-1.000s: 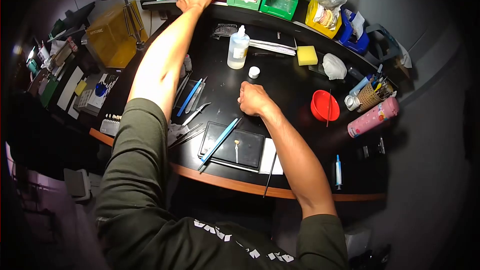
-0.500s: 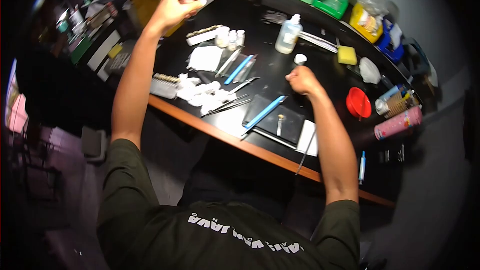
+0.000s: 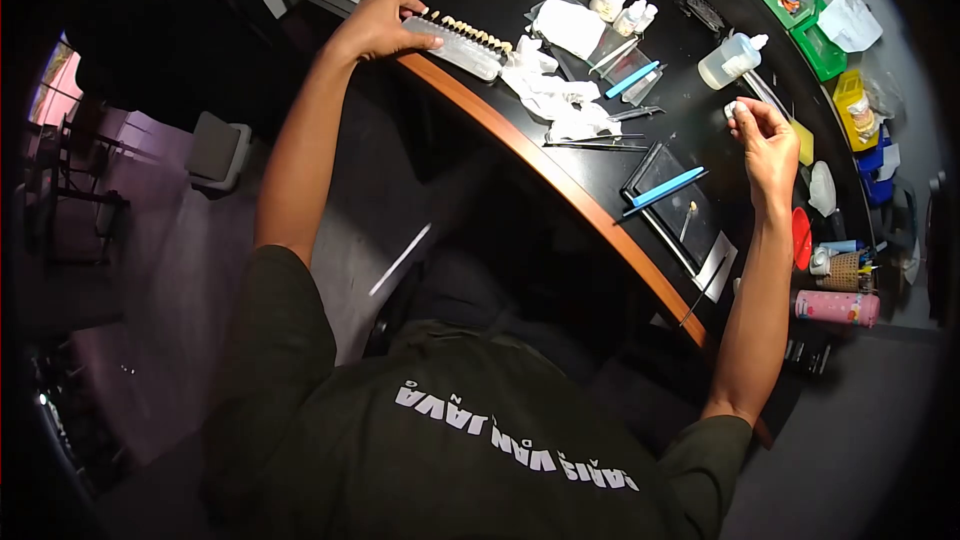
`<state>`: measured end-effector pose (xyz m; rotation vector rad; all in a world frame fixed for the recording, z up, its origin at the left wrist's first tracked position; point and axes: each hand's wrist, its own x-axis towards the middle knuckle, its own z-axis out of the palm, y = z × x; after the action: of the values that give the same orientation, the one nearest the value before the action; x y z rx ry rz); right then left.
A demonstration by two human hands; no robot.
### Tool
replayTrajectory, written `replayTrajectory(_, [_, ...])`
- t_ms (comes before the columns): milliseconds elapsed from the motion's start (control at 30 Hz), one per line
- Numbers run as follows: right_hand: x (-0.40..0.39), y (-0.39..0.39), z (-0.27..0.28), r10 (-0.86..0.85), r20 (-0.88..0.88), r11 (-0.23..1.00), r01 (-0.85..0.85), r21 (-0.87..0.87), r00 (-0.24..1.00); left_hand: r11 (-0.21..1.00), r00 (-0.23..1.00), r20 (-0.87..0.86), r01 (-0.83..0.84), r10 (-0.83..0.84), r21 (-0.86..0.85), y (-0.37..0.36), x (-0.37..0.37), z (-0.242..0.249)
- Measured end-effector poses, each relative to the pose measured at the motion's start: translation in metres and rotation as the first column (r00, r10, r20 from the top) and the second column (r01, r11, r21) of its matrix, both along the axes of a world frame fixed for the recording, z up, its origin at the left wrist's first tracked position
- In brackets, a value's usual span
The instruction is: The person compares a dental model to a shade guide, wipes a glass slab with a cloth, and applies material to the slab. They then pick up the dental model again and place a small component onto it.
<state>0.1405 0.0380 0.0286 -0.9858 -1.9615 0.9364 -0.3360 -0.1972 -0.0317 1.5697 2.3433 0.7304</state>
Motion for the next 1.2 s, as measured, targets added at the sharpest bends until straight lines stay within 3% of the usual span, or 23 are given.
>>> replayTrajectory(200, [-0.019, -0.034, 0.019, 0.095, -0.035, 0.995, -0.095, -0.012, 0.995, 0.982, 0.996, 0.075, 0.041, -0.056, 0.185, 0.006, -0.014, -0.022])
replayTrajectory(333, [-0.026, -0.044, 0.025, 0.115, -0.029, 0.993, -0.114, 0.037, 0.993, 0.955, 0.941, 0.298, 0.074, -0.162, 0.288, 0.0, -0.012, -0.024])
replayTrajectory(467, [-0.026, -0.053, 0.028, 0.134, -0.035, 0.99, -0.132, 0.059, 0.99, 0.873, 0.798, 0.505, 0.052, -0.329, 0.485, -0.01, -0.006, -0.021])
replayTrajectory(600, [-0.021, -0.066, 0.029, 0.118, -0.047, 0.992, -0.116, 0.047, 0.992, 0.787, 0.79, 0.479, 0.006, -0.382, 0.617, -0.021, 0.003, -0.019])
replayTrajectory(667, [-0.016, -0.07, 0.028, 0.125, -0.075, 0.992, -0.122, 0.045, 0.989, 0.656, 0.82, 0.313, 0.097, -0.479, 0.749, -0.025, 0.003, -0.023])
replayTrajectory(733, [-0.009, -0.075, 0.028, 0.106, -0.088, 0.993, -0.102, 0.055, 0.99, 0.645, 0.846, 0.308, 0.053, -0.434, 0.763, -0.038, 0.011, -0.018])
replayTrajectory(800, [-0.004, -0.08, 0.029, 0.086, -0.11, 0.995, -0.081, 0.052, 0.99, 0.539, 0.883, 0.232, 0.029, -0.409, 0.842, -0.049, 0.018, -0.011])
replayTrajectory(1033, [0.01, -0.093, 0.043, 0.028, -0.069, 0.993, -0.02, 0.114, 0.997, 0.325, 0.87, 0.269, -0.136, -0.412, 0.936, -0.111, 0.013, 0.001])
replayTrajectory(1200, [0.006, -0.092, 0.044, 0.028, -0.073, 0.992, -0.019, 0.124, 0.997, 0.307, 0.859, 0.274, -0.145, -0.433, 0.941, -0.135, 0.012, 0.009])
